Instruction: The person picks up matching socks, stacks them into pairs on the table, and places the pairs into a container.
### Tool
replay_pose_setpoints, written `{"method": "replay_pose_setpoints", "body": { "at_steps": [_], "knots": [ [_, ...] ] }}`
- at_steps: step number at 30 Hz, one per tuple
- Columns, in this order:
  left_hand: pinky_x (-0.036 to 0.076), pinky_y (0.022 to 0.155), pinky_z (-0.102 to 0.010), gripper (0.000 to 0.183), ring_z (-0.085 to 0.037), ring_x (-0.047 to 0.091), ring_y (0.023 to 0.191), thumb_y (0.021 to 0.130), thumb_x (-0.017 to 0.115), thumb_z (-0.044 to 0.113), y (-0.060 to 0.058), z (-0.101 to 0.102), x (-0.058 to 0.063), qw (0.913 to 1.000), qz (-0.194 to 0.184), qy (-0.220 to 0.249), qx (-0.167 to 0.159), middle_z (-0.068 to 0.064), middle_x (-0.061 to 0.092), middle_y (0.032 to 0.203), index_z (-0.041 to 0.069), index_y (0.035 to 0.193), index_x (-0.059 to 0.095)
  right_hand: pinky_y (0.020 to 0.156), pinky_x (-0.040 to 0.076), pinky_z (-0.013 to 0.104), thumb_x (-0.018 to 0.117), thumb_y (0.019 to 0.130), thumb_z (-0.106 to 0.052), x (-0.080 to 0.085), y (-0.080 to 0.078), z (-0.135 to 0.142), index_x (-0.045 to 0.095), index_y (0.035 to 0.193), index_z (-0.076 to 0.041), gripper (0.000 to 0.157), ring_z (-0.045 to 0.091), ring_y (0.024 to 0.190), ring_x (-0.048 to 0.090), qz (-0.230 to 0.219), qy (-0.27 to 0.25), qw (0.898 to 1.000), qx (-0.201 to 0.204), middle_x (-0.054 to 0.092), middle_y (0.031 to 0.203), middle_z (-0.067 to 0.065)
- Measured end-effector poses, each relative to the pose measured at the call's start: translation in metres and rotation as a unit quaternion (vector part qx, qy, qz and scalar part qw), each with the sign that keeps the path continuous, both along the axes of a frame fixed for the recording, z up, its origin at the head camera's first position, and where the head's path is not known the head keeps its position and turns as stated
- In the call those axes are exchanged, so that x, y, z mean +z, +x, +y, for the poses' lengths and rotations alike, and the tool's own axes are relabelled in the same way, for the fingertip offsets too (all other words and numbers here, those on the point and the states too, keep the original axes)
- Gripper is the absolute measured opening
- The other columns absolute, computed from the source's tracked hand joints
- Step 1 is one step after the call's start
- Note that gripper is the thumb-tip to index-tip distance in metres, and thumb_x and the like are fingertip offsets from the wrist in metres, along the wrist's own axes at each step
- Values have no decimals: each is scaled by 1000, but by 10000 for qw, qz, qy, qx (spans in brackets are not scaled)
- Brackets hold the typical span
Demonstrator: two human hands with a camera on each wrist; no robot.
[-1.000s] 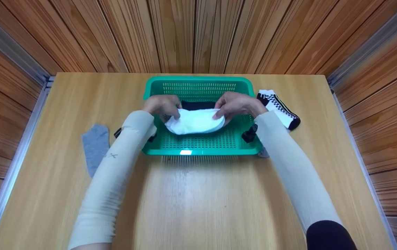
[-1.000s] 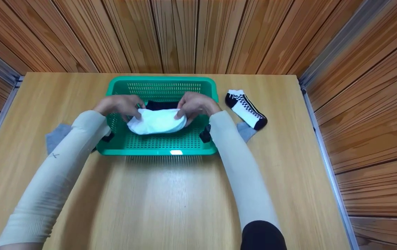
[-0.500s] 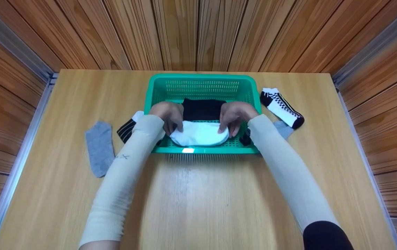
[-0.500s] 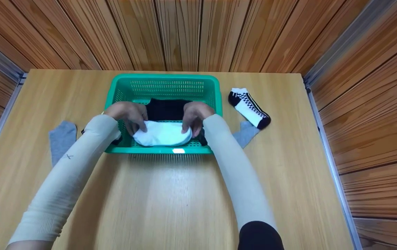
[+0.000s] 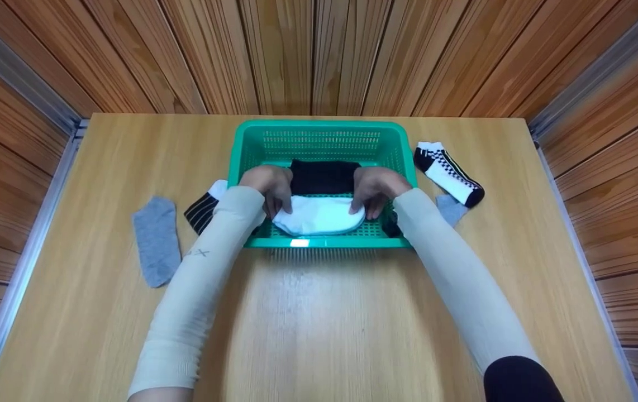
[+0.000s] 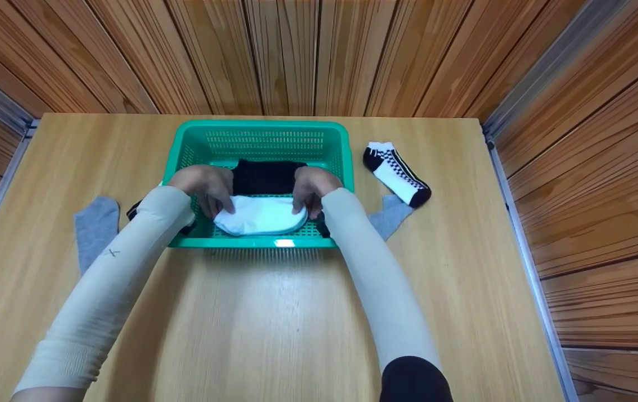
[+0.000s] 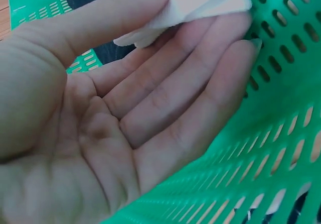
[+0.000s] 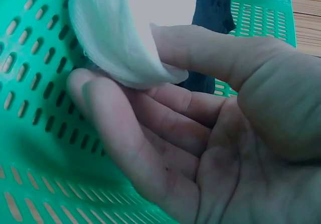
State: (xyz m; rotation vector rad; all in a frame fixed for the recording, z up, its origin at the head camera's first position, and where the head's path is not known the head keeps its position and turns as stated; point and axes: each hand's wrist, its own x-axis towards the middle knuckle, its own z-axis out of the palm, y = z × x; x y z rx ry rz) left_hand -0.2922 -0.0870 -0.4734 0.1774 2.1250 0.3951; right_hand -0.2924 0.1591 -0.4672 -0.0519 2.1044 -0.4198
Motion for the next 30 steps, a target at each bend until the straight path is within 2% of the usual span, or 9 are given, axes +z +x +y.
{"method": "replay_pose_setpoints", "body": {
  "at_steps": [3,6,11,13,15,20,23,27,30],
  "knots": [
    [62,66,-27,35,-22,79,83,97,76,26,1,-1,2,9998,-45,54,172,-13,79,97,7,119,56,58,60,26,82,93,-25,2,3,0,76,97,-4,22,16,61,71,45,36,10000,-51,73,75,8],
    [62,68,-28,37,-23,80,86,96,77,26,2,-3,4,9996,-32,23,277,-13,80,100,8,120,56,59,59,26,82,93,-25,5,5,-1,68,107,-5,28,16,63,70,43,60,9998,-208,71,81,9],
    [59,69,-28,45,-23,79,94,97,76,28,5,-5,10,9995,34,-125,273,-12,81,103,7,130,55,66,61,28,81,93,-23,13,8,-2,54,121,-9,42,18,69,71,69,40,9988,-482,68,96,12],
    [60,71,-28,51,-24,79,96,97,75,30,7,-5,15,9996,58,-112,262,-12,80,106,8,137,52,68,61,29,81,93,-23,17,9,-2,53,124,-9,43,20,73,71,120,14,9984,-553,67,102,13],
    [60,74,-31,49,-25,78,98,99,72,31,9,-7,22,9995,167,-71,265,-12,79,109,8,137,53,70,62,29,80,94,-22,21,11,-2,52,122,-11,41,20,75,71,194,-62,9979,-622,64,104,12],
    [62,87,-38,34,-29,75,104,105,64,32,13,-15,48,9953,831,439,229,-16,75,121,4,124,68,70,63,30,80,94,-21,35,19,-1,59,92,-11,24,16,66,69,892,-407,9941,-467,60,76,3],
    [58,86,-35,35,-27,72,100,107,60,32,21,-21,64,9885,1304,767,37,-13,71,124,4,124,72,71,65,34,80,94,-21,48,25,2,70,79,-7,22,15,62,70,1438,-605,9873,-310,62,65,2],
    [43,69,-31,35,-18,56,75,107,60,32,41,-27,80,9740,1974,1100,-185,-7,64,106,7,130,71,70,64,33,78,95,-25,71,36,8,79,93,-6,19,16,66,72,1847,-851,9786,-303,75,84,8],
    [40,64,-30,36,-14,49,65,107,60,31,63,-31,90,9582,2400,1538,-232,-6,64,97,7,132,69,66,61,27,76,97,-28,89,48,13,77,102,-6,22,15,68,73,2095,-1011,9722,-255,77,95,10]
  ]
}}
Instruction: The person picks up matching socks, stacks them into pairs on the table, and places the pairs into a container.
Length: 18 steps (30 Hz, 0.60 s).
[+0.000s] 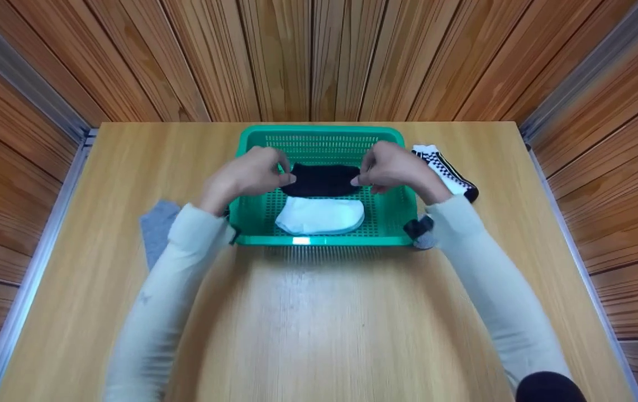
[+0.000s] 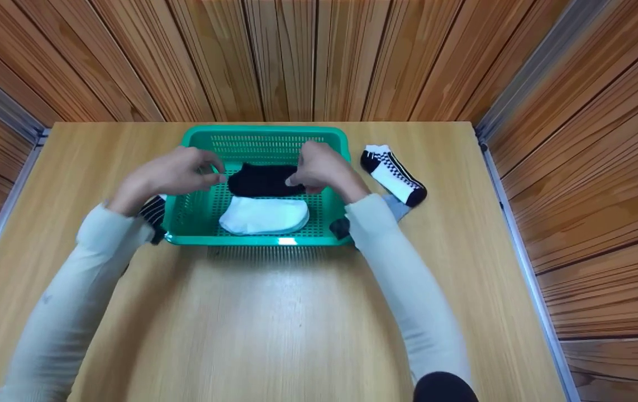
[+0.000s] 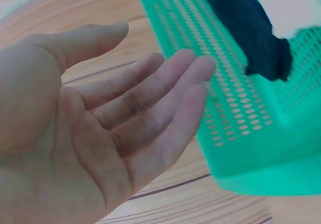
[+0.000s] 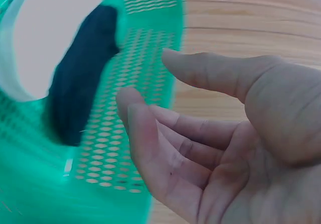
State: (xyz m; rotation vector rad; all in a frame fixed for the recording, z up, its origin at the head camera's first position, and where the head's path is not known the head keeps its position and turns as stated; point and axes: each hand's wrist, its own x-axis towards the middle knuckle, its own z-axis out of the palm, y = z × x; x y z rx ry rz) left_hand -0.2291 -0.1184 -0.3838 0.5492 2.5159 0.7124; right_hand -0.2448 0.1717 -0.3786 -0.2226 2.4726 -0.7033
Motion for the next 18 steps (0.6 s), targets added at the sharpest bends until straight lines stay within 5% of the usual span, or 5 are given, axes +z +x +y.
{"method": "replay_pose_setpoints", "body": {
  "at_steps": [6,10,13,18],
  "knots": [
    [50,66,-30,30,-15,62,73,107,60,25,55,-7,5,9936,506,996,-143,-9,76,109,6,129,68,70,55,29,72,100,-36,25,37,7,73,115,-13,28,18,77,72,392,-407,9984,51,75,99,11],
    [53,64,-26,27,-12,60,69,107,61,22,98,-5,-13,9875,564,1441,-314,-5,75,99,7,129,68,71,54,31,71,101,-37,17,73,17,72,118,-16,27,23,83,70,575,-1045,9925,268,73,100,7],
    [55,69,-24,26,-9,61,75,106,62,23,126,0,-32,9846,207,1686,-415,-1,74,100,10,128,68,73,56,30,71,101,-35,1,102,23,73,118,-18,24,27,86,69,500,-1692,9839,299,73,98,5],
    [57,83,-28,30,-16,70,95,105,64,33,162,-2,-65,9744,-1169,1919,-26,-1,76,109,17,129,68,80,60,30,71,101,-29,-31,147,15,73,118,-11,25,25,89,71,370,-2751,9607,33,74,101,8]
  ]
}}
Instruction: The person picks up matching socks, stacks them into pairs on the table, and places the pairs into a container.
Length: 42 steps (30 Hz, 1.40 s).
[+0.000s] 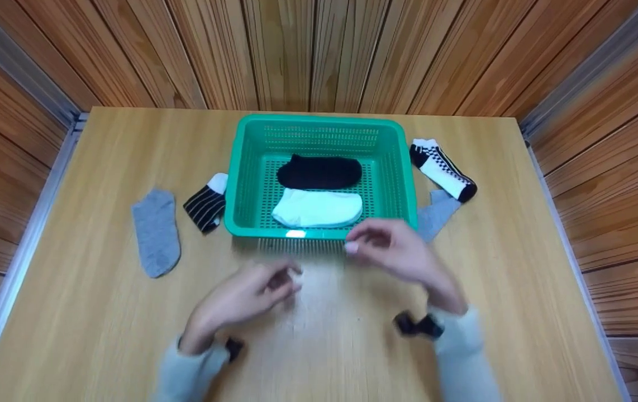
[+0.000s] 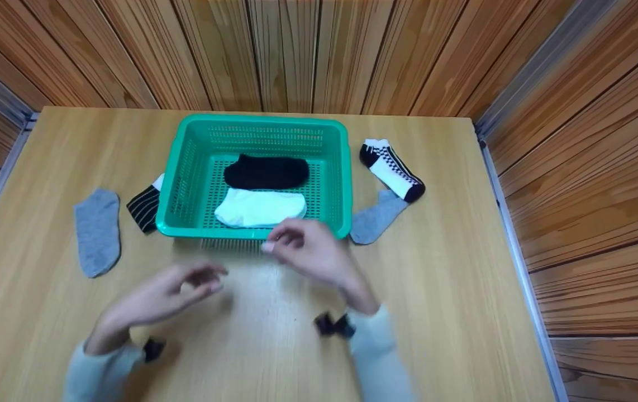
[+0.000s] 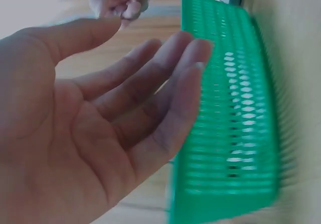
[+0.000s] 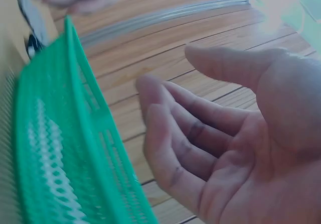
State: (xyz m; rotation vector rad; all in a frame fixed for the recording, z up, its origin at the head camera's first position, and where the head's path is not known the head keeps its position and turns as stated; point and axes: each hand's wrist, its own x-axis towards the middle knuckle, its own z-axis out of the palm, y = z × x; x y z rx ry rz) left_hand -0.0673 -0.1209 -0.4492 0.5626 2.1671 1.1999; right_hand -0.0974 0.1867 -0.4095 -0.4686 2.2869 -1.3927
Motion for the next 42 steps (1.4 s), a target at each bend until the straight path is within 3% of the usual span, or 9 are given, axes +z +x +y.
{"method": "replay_pose_setpoints", "body": {
  "at_steps": [3,8,13,23,28,33,35,38,42],
  "knots": [
    [57,91,-33,34,-25,72,104,105,63,36,14,-9,-18,9975,-630,155,290,-6,77,113,14,131,67,81,61,31,70,101,-25,-17,20,-12,71,118,-6,25,23,89,72,-188,-494,9986,12,74,103,12],
    [55,94,-34,38,-26,70,107,107,61,35,21,-30,-36,9926,-895,216,787,-9,76,120,9,134,66,81,62,31,68,103,-23,-36,33,-36,71,115,-4,23,29,90,74,-663,-974,9930,101,75,104,16],
    [54,84,-29,34,-26,67,99,107,59,30,15,-65,-40,9900,-792,-56,1168,-12,73,113,8,132,65,80,63,30,67,103,-19,-50,34,-70,71,114,0,22,36,94,74,-957,-1198,9878,258,75,106,20],
    [53,73,-28,27,-19,61,90,110,52,24,-6,-142,-34,9734,151,-764,2155,-14,67,109,7,128,63,73,59,21,68,102,-21,-81,24,-163,73,115,-5,20,7,77,71,-1293,-534,9883,603,79,95,9],
    [51,66,-27,35,-20,59,87,111,49,30,-14,-167,-42,9416,514,-1205,3102,-15,62,110,5,133,59,73,57,20,69,102,-20,-93,11,-201,71,117,-9,19,6,81,70,-1212,-125,9916,437,76,98,1],
    [49,66,-29,50,-30,56,99,108,51,35,-22,-183,-56,9008,267,-1608,4026,-22,55,125,-1,143,52,72,52,13,69,102,-21,-96,-5,-236,73,113,-12,14,-1,79,61,-88,327,9979,543,75,103,0],
    [47,70,-30,55,-34,54,107,108,52,36,-28,-189,-60,8956,204,-1664,4121,-26,52,132,-4,145,50,68,51,13,69,102,-19,-96,-10,-250,73,112,-10,14,1,76,61,-60,244,9988,428,75,101,2],
    [47,78,-35,57,-39,53,116,108,52,35,-41,-199,-62,9009,260,-1610,4023,-30,48,139,-6,148,47,66,54,16,71,100,-14,-95,-16,-271,74,107,-9,10,10,77,71,-894,-150,9958,-157,76,94,4],
    [48,91,-47,58,-47,48,128,108,52,33,-67,-212,-63,9098,480,-1597,3801,-35,44,146,-5,151,45,67,61,25,76,95,-11,-92,-15,-298,71,91,-10,6,20,75,77,-2093,-362,9686,-1291,75,79,4]
  ]
}}
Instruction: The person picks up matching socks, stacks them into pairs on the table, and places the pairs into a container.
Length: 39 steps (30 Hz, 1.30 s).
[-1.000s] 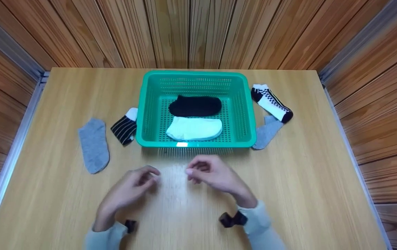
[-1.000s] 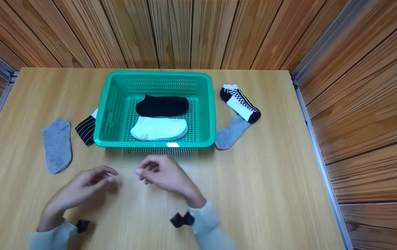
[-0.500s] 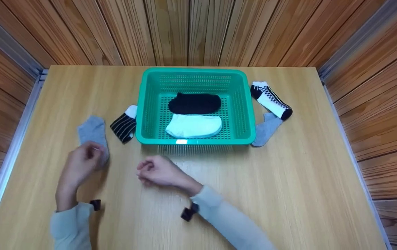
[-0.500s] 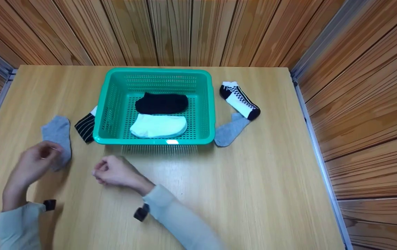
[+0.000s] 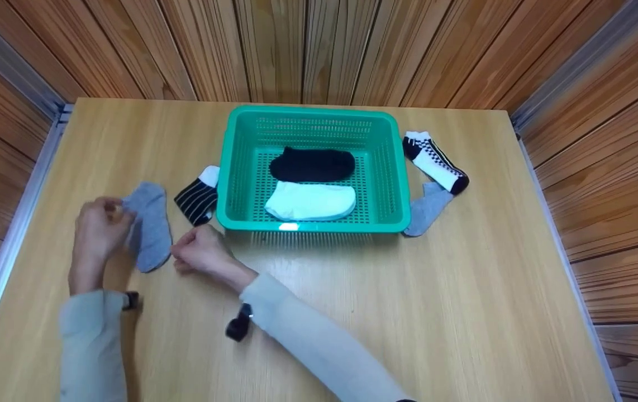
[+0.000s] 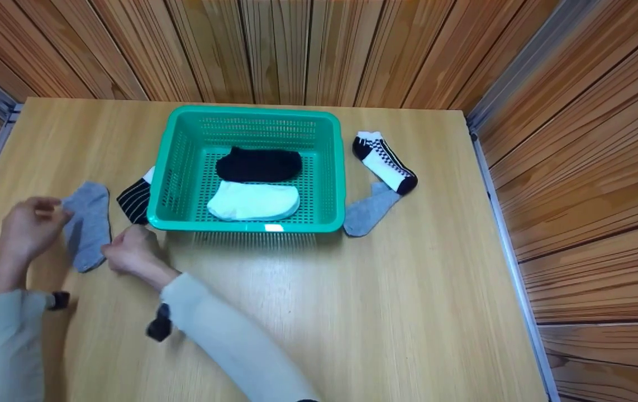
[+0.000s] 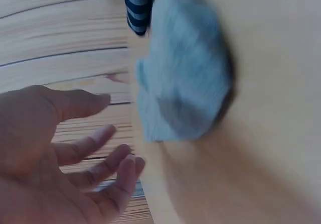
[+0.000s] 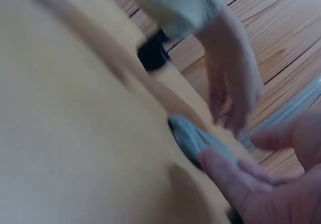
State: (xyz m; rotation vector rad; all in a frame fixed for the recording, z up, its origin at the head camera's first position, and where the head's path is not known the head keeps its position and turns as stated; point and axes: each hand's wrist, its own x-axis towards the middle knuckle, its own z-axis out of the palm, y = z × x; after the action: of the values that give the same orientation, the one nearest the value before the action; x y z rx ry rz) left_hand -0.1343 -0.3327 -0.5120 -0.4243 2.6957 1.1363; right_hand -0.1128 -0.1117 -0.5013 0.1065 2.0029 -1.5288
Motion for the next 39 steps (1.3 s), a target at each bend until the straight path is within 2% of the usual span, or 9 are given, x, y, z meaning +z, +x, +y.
{"method": "replay_pose_setpoints", "body": {
  "at_steps": [2,4,8,11,18,22,27,32,39],
  "knots": [
    [48,98,-53,58,-50,45,133,108,54,31,-14,-6,-1,9999,-21,-48,-109,-36,42,149,-5,152,44,64,60,26,77,95,-15,1,1,-13,68,82,-12,16,17,66,75,-247,330,9990,-150,73,71,2],
    [48,102,-55,59,-50,46,135,107,57,31,-28,-10,-2,9997,-92,-54,-232,-35,42,150,-5,153,44,55,54,24,76,97,-21,0,2,-22,66,76,-14,24,15,57,70,-174,797,9966,72,69,63,0],
    [50,103,-54,65,-49,47,135,105,62,36,-48,-13,-6,9981,-357,64,-503,-34,41,152,-3,154,42,42,36,20,73,99,-34,-10,2,-33,62,70,-20,34,10,45,56,410,1622,9839,624,56,53,-5],
    [49,105,-57,67,-49,45,134,104,63,36,-58,-11,-6,9965,-444,153,-686,-34,41,151,-1,155,40,40,28,19,74,98,-40,-19,0,-35,60,68,-21,38,6,42,46,970,2018,9723,676,47,52,-8],
    [43,111,-64,68,-49,43,134,104,64,31,-67,-8,-7,9941,-673,196,-829,-34,39,151,1,158,36,41,25,20,78,94,-43,-34,-1,-36,56,63,-22,43,3,44,39,1713,2552,9487,737,39,52,-11],
    [44,106,-60,67,-44,44,127,105,62,30,-66,-9,-8,9924,-905,201,-811,-33,39,150,1,159,35,40,24,21,76,96,-37,-39,0,-33,51,60,-21,46,2,44,35,1932,2512,9451,801,35,52,-12],
    [46,94,-45,60,-39,46,120,106,56,20,-64,-10,-11,9911,-889,314,-936,-30,42,142,-2,157,36,40,23,21,72,98,-28,-39,-3,-27,48,58,-20,47,4,42,36,1458,1982,9653,877,38,50,-11],
    [47,83,-31,53,-33,49,113,107,54,23,-57,-14,-12,9895,-899,349,-1075,-23,48,132,-4,151,44,52,37,19,73,97,-23,-34,-7,-17,56,75,-19,28,5,58,50,1124,1031,9861,657,52,66,-9],
    [49,81,-26,42,-24,48,112,109,54,35,-37,-11,-5,9909,-631,819,-863,-12,48,132,5,138,48,63,45,17,72,97,-15,-21,2,-2,60,89,-19,15,3,71,55,774,-226,9967,7,58,82,-8]
  ]
}}
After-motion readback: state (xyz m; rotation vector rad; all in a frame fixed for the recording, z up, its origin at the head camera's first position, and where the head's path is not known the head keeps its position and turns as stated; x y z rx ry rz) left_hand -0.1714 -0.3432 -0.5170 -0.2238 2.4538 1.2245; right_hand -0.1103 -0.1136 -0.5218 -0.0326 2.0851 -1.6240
